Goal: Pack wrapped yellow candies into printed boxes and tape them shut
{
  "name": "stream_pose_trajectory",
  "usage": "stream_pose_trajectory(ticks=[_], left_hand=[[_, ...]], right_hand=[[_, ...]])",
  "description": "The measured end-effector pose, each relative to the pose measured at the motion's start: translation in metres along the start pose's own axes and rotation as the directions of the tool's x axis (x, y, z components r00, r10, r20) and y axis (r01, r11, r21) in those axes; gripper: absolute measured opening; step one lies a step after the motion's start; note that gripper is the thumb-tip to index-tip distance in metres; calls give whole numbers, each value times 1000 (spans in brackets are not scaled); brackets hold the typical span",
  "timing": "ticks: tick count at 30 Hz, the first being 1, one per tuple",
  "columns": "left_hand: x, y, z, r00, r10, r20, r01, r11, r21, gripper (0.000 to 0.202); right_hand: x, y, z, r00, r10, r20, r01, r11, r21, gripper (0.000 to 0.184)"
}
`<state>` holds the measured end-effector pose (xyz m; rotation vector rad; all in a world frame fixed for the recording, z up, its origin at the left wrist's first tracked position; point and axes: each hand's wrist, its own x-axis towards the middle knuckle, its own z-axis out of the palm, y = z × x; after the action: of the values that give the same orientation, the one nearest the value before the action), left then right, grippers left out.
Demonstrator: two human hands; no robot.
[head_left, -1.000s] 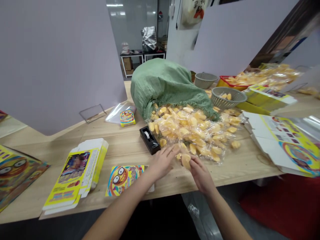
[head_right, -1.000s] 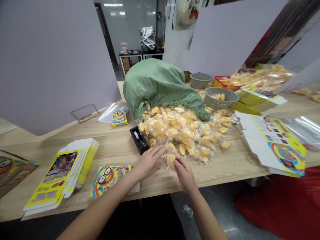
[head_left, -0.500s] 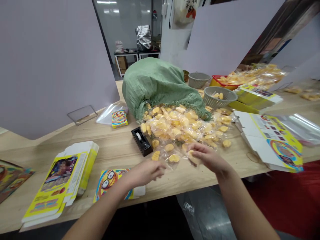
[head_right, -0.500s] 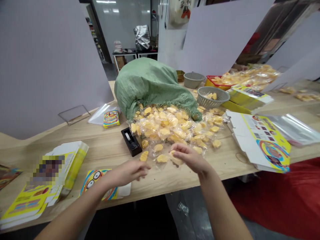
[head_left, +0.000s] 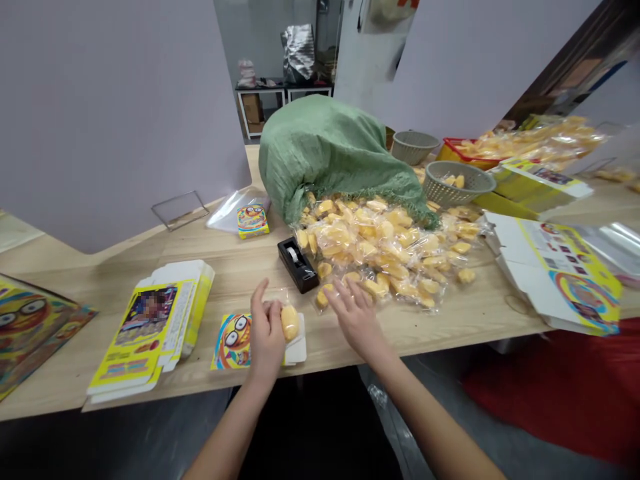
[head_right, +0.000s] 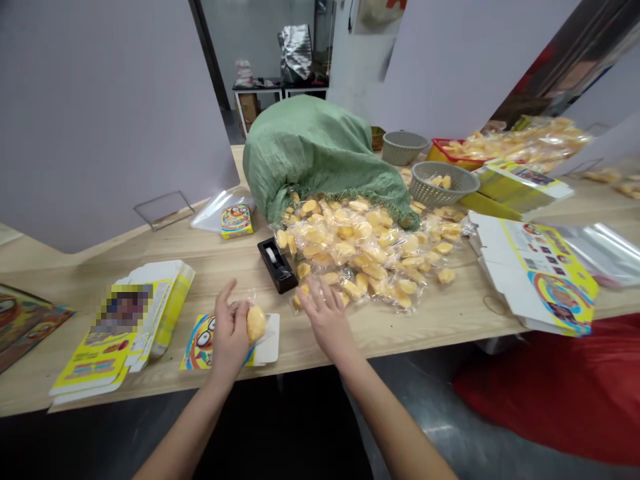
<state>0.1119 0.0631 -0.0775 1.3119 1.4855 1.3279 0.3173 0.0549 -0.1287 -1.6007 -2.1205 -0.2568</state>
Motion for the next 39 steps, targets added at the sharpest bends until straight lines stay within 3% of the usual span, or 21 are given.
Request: stream_pose_trajectory(ticks=[2,4,7,9,10,11,12,14,16,19,22,25,29,32,34,36,37,39], left_hand=[[-1,2,-15,997,70,-11,-69,996,64,40],[-2,5,-28,989,146,8,-146,981,127,32],[-12,3,-26,970,182,158,-213,955,208,32],[-25,-1,-9,931,175,321,-283,900,331,36],[-32,-3,2,910,157,384,-325,846,424,36],[-39,-3,11,898,132,419,-358,773,524,35],[-44,-2,18,897,109,429,-379,689,617,33],[-49,1,16,912,102,397,-384,552,741,29],[-42,4,-8,900,141,413,-426,481,766,35],[-17,-4,-62,805,126,579,-575,405,711,67],[7,-27,-100,733,-12,680,-621,394,677,103],[18,-45,-108,722,-36,691,-621,409,669,107],[17,-45,-101,734,20,679,-613,448,650,106],[15,-40,-100,737,30,675,-602,483,636,105],[14,-39,-100,742,32,670,-594,494,635,105],[14,-40,-101,750,30,661,-585,497,641,106],[14,-40,-101,751,29,659,-583,498,642,106],[14,-41,-100,751,29,660,-582,500,641,105]], right_hand=[[13,-5,8,995,-78,70,72,994,78,33],[27,-3,11,997,-65,49,53,974,219,21],[37,0,4,977,209,-51,-158,857,490,24],[34,-3,-3,896,437,-80,-303,733,609,31],[30,-7,-5,866,493,-83,-341,704,623,33],[25,-12,-5,871,485,-76,-346,716,606,32],[19,-18,-3,904,423,-51,-325,761,561,29],[6,-31,5,972,230,56,-232,877,420,28],[-9,-42,14,977,109,181,-157,948,276,37],[-27,-51,20,961,71,267,-114,982,149,57],[-35,-48,15,942,-147,303,72,967,243,49],[-31,-45,10,900,-343,271,227,896,382,45],[-12,-61,17,947,-263,184,177,905,387,30],[-2,-80,24,952,-273,141,193,888,417,19],[-1,-87,24,978,-164,127,103,917,385,30],[-5,-88,20,991,-3,134,-44,935,351,53],[-8,-86,16,986,60,154,-113,924,364,60],[-15,-81,11,959,145,243,-245,857,453,58]])
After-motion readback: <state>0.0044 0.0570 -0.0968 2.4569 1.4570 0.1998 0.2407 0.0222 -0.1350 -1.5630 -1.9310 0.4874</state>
